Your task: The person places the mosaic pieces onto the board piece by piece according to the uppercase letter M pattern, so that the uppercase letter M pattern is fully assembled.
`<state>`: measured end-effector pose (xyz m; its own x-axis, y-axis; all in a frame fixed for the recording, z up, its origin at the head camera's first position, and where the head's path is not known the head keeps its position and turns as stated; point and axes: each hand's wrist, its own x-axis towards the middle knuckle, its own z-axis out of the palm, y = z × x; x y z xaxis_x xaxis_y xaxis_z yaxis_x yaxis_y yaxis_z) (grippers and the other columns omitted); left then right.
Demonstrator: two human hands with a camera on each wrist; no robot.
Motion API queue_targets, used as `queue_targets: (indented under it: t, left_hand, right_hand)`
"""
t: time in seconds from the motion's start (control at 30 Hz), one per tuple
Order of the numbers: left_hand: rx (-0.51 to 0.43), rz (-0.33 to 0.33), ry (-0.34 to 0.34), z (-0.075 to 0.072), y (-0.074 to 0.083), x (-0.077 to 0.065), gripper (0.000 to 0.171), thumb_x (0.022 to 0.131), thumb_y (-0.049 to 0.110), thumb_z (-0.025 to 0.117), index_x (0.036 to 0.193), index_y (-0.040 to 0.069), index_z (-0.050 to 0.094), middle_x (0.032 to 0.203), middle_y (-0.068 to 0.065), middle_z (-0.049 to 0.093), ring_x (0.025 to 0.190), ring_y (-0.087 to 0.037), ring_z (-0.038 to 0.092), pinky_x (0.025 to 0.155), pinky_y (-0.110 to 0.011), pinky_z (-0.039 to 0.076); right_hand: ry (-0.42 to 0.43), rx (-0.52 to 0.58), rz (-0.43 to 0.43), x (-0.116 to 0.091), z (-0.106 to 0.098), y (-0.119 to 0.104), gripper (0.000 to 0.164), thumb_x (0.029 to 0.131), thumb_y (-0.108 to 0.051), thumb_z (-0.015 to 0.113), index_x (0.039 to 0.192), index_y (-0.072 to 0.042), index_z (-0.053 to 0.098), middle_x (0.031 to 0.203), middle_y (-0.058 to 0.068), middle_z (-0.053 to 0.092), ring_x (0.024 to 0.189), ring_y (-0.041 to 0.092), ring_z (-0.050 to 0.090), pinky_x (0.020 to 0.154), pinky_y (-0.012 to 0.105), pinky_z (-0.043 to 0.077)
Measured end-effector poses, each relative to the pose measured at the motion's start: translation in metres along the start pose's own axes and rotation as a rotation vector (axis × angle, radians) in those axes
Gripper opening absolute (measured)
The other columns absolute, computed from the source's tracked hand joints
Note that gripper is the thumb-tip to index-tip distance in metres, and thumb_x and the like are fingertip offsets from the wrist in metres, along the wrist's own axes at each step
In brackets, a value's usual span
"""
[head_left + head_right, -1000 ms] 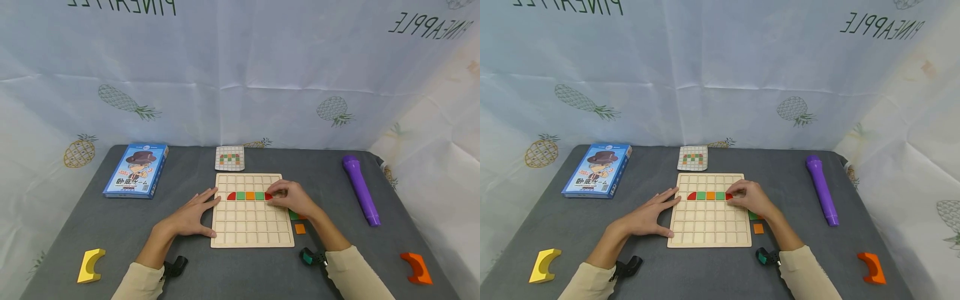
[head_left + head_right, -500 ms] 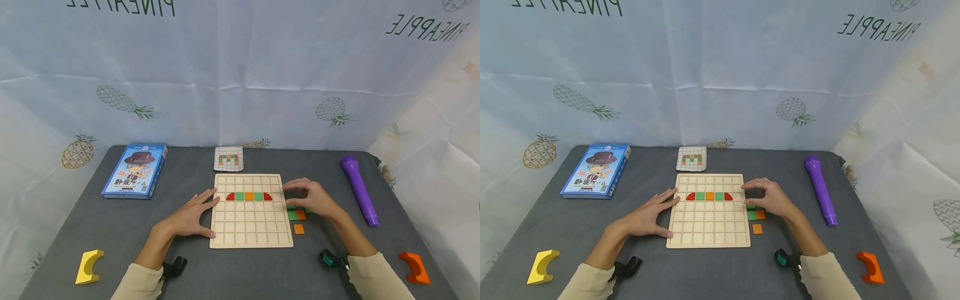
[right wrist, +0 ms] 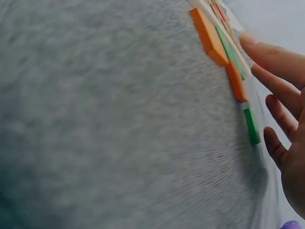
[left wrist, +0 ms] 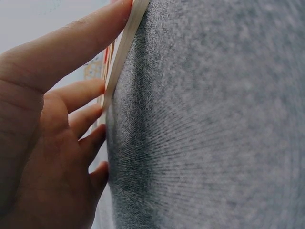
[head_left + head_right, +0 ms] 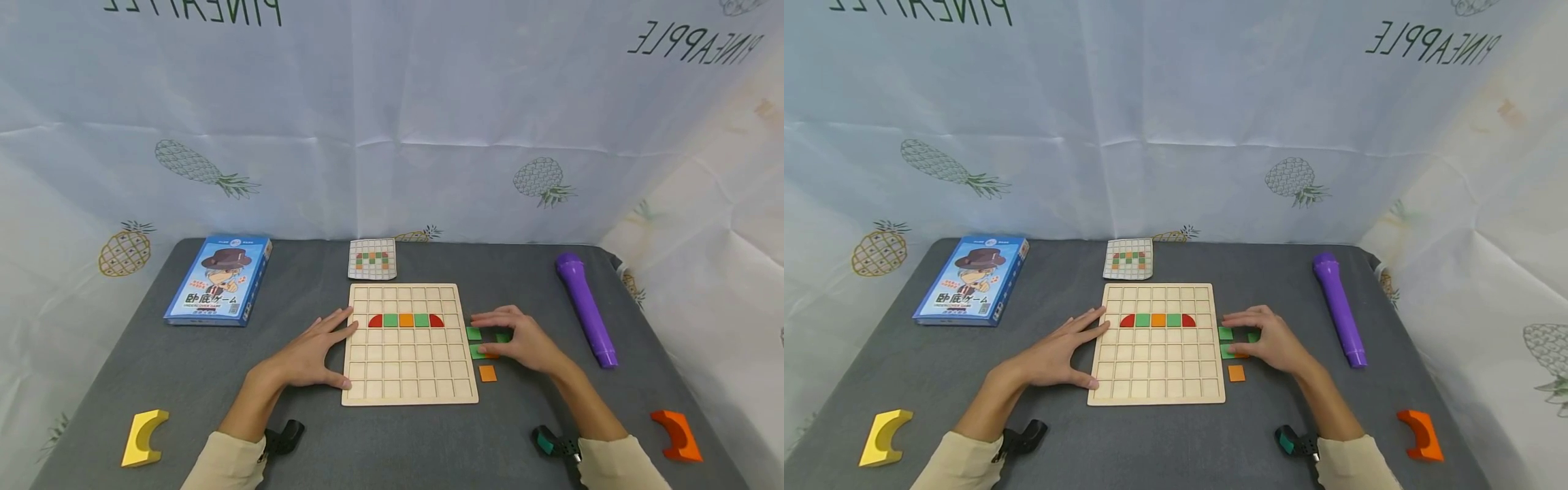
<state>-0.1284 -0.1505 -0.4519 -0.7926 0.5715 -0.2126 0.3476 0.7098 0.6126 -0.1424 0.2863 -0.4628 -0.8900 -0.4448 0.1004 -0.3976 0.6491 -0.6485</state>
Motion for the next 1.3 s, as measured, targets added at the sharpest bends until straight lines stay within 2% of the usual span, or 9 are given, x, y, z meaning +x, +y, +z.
queue_targets:
  t: [0.17, 0.5, 0.77, 1.07, 1.3]
  left_hand:
    - [0.006, 0.001, 0.001, 0.0004, -0.0003, 0.0002, 0.106, 0.075, 0.048, 0.088, 0.159, 0.008, 0.037, 0.174, -0.011, 0.013, 0.160, -0.041, 0.014, 0.127, -0.067, 0.011]
    - [0.006, -0.001, 0.003, 0.0011, -0.0012, 0.0005, 0.107, 0.074, 0.048, 0.089, 0.159, 0.009, 0.037, 0.174, -0.010, 0.013, 0.160, -0.040, 0.014, 0.127, -0.066, 0.011]
    - [0.005, 0.005, 0.007, 0.0006, -0.0015, 0.0004, 0.107, 0.074, 0.048, 0.089, 0.159, 0.009, 0.036, 0.174, -0.011, 0.013, 0.160, -0.041, 0.014, 0.127, -0.067, 0.011]
    - [0.008, 0.000, 0.006, 0.0003, -0.0010, 0.0006, 0.107, 0.074, 0.049, 0.088, 0.159, 0.009, 0.036, 0.174, -0.011, 0.014, 0.160, -0.041, 0.014, 0.127, -0.067, 0.011]
    - [0.004, 0.030, 0.020, -0.0003, 0.0001, 0.0000, 0.107, 0.074, 0.048, 0.089, 0.158, 0.006, 0.037, 0.173, -0.014, 0.016, 0.159, -0.044, 0.017, 0.126, -0.069, 0.013]
  right_hand:
    - [0.007, 0.020, 0.009, -0.0038, 0.0029, 0.0039, 0.040, 0.082, -0.029, 0.086, 0.121, -0.023, 0.077, 0.133, -0.001, 0.072, 0.113, 0.001, 0.050, 0.092, 0.026, 0.046]
    - [-0.001, 0.023, 0.022, -0.0026, 0.0061, 0.0089, 0.040, 0.082, -0.030, 0.086, 0.121, -0.024, 0.077, 0.131, -0.001, 0.073, 0.112, -0.001, 0.049, 0.093, 0.027, 0.046]
    - [-0.015, 0.065, 0.015, -0.0009, 0.0070, 0.0082, 0.034, 0.083, -0.026, 0.085, 0.116, -0.023, 0.079, 0.123, -0.001, 0.076, 0.105, -0.003, 0.053, 0.089, 0.024, 0.048]
    - [-0.026, 0.066, 0.023, 0.0002, 0.0071, 0.0078, 0.026, 0.082, -0.025, 0.085, 0.108, -0.024, 0.082, 0.120, -0.003, 0.076, 0.112, -0.005, 0.056, 0.097, 0.022, 0.047]
    - [-0.033, 0.110, 0.001, -0.0004, 0.0064, 0.0051, 0.025, 0.083, -0.021, 0.085, 0.108, -0.019, 0.082, 0.118, 0.001, 0.075, 0.111, -0.004, 0.058, 0.094, 0.021, 0.050]
